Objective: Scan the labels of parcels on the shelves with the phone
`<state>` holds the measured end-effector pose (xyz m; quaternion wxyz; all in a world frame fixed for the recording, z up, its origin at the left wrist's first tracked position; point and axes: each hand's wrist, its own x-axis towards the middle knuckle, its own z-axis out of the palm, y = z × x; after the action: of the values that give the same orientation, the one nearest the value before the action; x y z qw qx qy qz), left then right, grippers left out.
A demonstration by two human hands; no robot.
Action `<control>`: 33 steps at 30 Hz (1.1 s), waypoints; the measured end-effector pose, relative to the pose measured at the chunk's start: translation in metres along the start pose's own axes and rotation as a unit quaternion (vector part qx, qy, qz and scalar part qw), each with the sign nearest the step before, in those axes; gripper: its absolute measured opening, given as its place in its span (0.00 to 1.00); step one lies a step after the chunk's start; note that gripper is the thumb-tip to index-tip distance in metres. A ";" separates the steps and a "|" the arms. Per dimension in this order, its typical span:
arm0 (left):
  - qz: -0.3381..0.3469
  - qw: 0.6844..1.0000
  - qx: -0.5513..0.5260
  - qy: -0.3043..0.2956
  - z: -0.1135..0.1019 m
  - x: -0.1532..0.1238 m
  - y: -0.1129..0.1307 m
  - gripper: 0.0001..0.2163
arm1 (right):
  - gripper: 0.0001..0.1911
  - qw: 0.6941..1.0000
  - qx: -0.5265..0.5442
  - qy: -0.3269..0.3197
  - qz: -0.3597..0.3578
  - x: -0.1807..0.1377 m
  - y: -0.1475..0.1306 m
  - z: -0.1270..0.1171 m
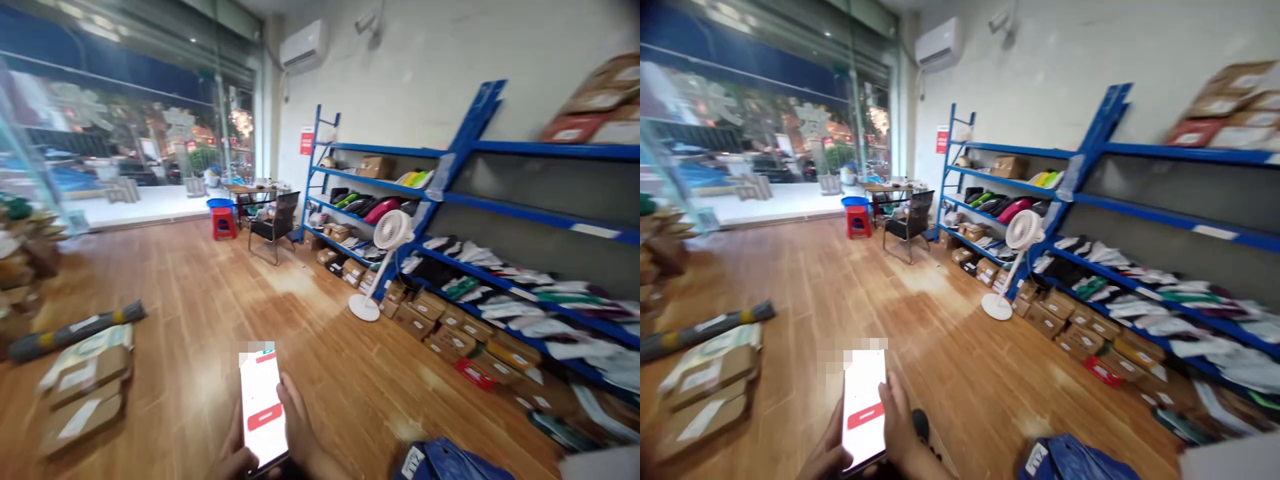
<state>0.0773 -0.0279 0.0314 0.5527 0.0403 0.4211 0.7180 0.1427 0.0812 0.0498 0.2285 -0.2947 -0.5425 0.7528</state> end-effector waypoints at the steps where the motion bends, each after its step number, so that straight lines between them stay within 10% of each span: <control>1: -0.006 0.999 -0.033 -0.016 0.005 -0.002 0.000 0.54 | 0.41 1.000 0.003 -0.005 0.005 -0.001 -0.003 0.000; 15: 0.077 0.990 -0.095 -0.074 -0.012 -0.019 -0.013 0.55 | 0.21 0.991 0.033 -0.130 0.021 -0.005 -0.013 0.010; 33: 0.189 0.960 -0.202 0.046 -0.019 -0.045 -0.024 0.52 | 0.22 0.944 -0.041 -0.315 0.087 0.020 0.004 0.043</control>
<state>0.1023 -0.0749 0.0217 0.3836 -0.0269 0.2768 0.8806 0.0982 0.0635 0.0522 -0.0329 -0.0978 -0.5892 0.8014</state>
